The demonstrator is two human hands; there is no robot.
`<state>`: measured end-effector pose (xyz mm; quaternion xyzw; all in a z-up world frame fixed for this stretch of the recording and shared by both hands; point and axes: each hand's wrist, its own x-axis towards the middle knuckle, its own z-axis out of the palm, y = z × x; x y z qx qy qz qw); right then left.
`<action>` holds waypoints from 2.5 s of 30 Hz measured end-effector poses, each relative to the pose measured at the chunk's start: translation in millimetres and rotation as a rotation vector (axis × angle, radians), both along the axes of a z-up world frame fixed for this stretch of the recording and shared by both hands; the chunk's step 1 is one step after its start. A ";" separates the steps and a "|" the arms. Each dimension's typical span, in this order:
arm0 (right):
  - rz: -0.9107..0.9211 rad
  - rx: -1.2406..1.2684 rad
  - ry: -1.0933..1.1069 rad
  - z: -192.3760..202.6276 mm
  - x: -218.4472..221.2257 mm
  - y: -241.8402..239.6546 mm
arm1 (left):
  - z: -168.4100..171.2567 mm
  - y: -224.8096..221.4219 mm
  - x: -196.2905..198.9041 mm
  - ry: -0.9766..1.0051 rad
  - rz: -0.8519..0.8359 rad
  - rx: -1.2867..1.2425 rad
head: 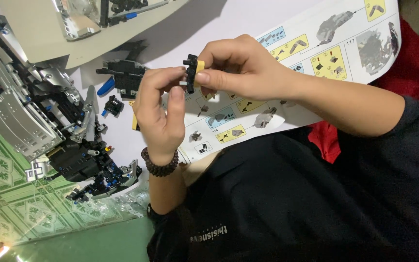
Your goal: The person assembles a small Lego component by connecting yellow and black pieces while referencing an instruction manual. They flip the manual pages to follow the next steps and continue attaching small black connectors to the yellow base.
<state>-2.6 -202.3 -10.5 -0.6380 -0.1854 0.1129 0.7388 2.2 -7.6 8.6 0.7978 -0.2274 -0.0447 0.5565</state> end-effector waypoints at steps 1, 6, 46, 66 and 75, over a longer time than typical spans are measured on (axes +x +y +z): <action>0.001 0.001 0.000 0.0 -0.2 0.1 | -0.6 0.0 0.1 0.000 0.001 0.001; 0.016 0.009 0.020 -3.0 -0.5 -0.2 | -7.5 0.9 1.9 -0.139 -0.037 0.072; 0.286 0.524 -0.583 53.0 -77.0 4.8 | -37.1 0.7 10.9 -0.445 -0.156 0.057; 0.257 0.222 -0.944 59.1 -66.2 -34.8 | -32.7 0.7 11.8 -0.382 -0.220 0.197; 0.248 0.117 -1.145 61.8 -45.1 -40.3 | -24.0 -0.3 8.1 -0.384 -0.198 0.254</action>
